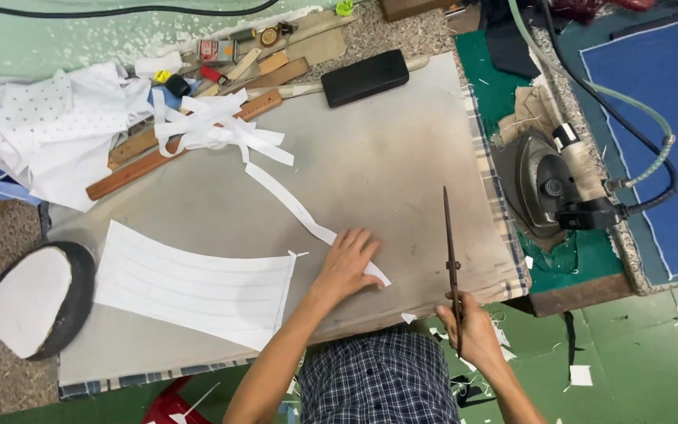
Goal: The person uses shears to cut a long strip from a white fabric piece with printed lines on a worktable. They then trim the strip and cut a larger patterned section of the fabric, handling the pieces by hand throughout the process.
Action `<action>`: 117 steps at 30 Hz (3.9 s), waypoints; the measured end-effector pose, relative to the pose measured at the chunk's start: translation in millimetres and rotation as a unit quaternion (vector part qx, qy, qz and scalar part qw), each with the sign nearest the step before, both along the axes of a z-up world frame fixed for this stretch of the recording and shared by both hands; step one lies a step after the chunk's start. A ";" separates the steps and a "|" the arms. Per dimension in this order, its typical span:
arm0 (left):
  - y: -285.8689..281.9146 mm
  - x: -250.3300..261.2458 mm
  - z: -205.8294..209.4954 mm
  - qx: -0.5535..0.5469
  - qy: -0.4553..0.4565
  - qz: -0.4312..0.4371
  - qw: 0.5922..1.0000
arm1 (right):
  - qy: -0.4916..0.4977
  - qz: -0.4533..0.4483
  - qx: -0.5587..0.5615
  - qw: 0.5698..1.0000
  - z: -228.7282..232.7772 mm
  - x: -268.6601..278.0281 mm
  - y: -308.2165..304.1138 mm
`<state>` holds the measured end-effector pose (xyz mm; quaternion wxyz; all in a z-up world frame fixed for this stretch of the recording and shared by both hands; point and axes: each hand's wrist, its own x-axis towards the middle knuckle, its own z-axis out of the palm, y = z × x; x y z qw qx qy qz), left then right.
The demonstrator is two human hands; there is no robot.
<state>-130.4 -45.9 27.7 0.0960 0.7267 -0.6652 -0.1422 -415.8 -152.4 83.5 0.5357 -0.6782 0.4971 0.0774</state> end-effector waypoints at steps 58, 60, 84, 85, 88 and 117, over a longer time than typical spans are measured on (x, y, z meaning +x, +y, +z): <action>89.2 45.9 65.6 -0.156 0.602 0.260 0.739 | -0.147 0.233 -0.042 0.960 31.8 112.1 29.4; 90.6 57.9 60.7 -0.062 0.515 0.314 0.795 | -0.195 0.211 -0.268 0.919 0.0 117.0 30.8; 208.2 80.3 102.3 -0.240 -0.172 -0.127 0.947 | -0.113 0.288 -0.496 0.811 -39.9 -16.2 66.7; 206.1 79.9 108.9 -0.237 -0.169 -0.128 0.948 | -0.110 0.288 -0.492 0.814 -34.3 -14.8 65.7; 189.6 67.3 106.1 -0.210 -0.161 -0.173 0.949 | -0.140 0.337 -0.490 0.791 -23.9 -4.8 51.4; 44.2 38.2 -9.4 0.103 0.001 0.039 0.994 | -0.302 0.324 -0.432 0.785 -65.6 75.3 -14.8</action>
